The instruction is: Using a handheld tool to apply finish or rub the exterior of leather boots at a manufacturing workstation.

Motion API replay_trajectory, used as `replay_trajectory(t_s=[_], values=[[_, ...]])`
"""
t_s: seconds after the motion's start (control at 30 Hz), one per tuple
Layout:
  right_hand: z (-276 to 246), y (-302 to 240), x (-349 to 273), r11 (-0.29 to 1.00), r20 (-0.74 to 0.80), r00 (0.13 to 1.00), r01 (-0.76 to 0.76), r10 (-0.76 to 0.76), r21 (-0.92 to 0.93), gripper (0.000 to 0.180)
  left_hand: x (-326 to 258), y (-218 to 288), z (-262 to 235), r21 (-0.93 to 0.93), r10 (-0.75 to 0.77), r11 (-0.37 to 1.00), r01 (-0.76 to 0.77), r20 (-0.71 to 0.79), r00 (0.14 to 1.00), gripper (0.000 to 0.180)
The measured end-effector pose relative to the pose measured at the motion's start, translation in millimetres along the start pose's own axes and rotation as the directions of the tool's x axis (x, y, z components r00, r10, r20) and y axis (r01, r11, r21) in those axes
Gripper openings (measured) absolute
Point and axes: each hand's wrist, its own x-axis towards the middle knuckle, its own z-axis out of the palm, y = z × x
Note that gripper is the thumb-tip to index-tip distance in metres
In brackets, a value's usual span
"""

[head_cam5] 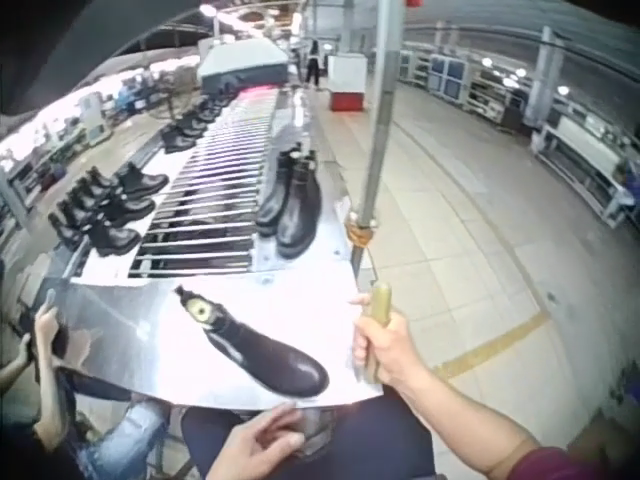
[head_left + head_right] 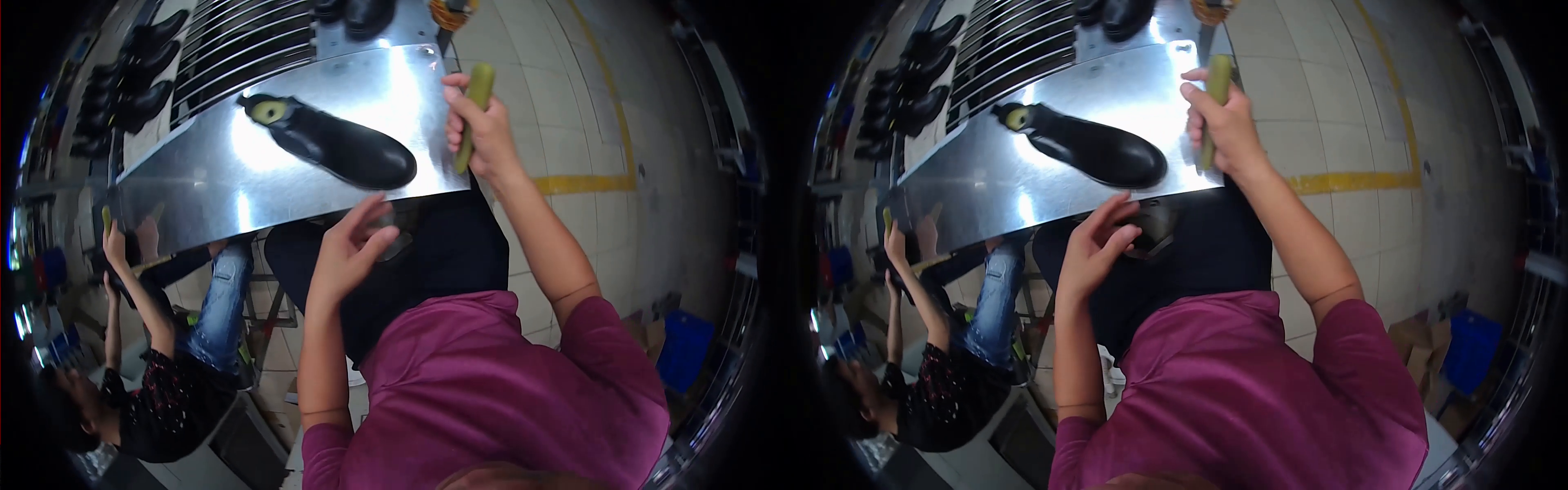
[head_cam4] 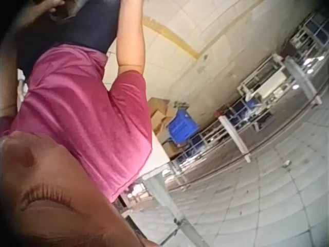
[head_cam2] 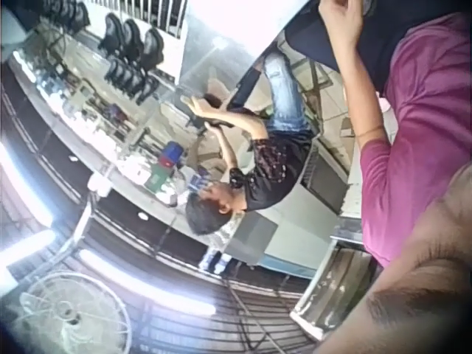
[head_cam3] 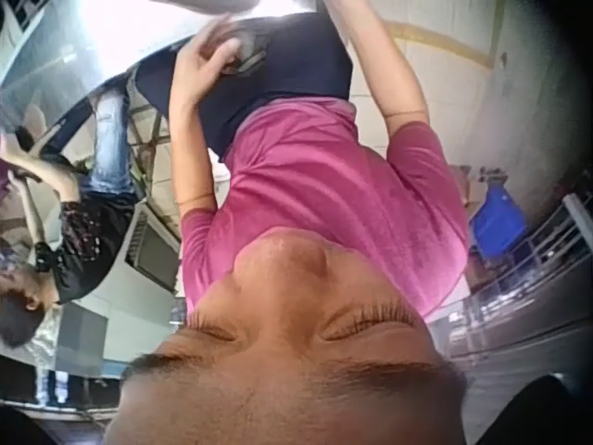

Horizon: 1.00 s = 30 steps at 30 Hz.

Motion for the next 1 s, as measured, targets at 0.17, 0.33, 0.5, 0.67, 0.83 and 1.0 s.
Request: replay_trajectory(t_s=[0.17, 0.33, 0.5, 0.67, 0.83, 1.0], values=[[-20.2, 31.7, -25.4, 0.949, -0.246, 0.955, -0.088, 0.167, 0.304, 0.022, 34.8, -15.5, -47.7, 0.123, 0.294, 0.950, -0.287, -0.657, 0.694, 0.050], [-0.4, 33.7, -50.6, 0.919, -0.268, 0.942, -0.085, 0.200, 0.385, 0.024, 110.2, 18.6, -92.1, 0.091, 0.416, 0.870, -0.484, -0.663, 0.622, 0.083], [-10.9, 24.5, -46.9, 0.909, -0.271, 0.953, -0.009, 0.133, 0.416, 0.023, 107.3, -5.8, -88.3, 0.094, 0.365, 0.910, -0.403, -0.641, 0.675, 0.098], [-9.4, 31.4, -18.0, 0.910, -0.308, 0.949, 0.071, 0.064, 0.408, 0.020, 61.0, -30.8, -42.4, 0.098, 0.329, 0.898, -0.430, -0.799, 0.504, 0.109], [-3.0, 37.7, 3.4, 0.918, -0.306, 0.948, 0.039, 0.091, 0.394, 0.019, 83.2, -24.5, -63.8, -0.349, 0.062, 0.814, -0.465, -0.743, 0.667, 0.123], [1.7, 31.0, 26.8, 0.944, -0.116, 0.971, -0.172, 0.211, 0.282, 0.021, 89.2, -57.4, -96.3, 0.020, 0.387, 0.853, -0.521, -0.694, 0.607, 0.091]])
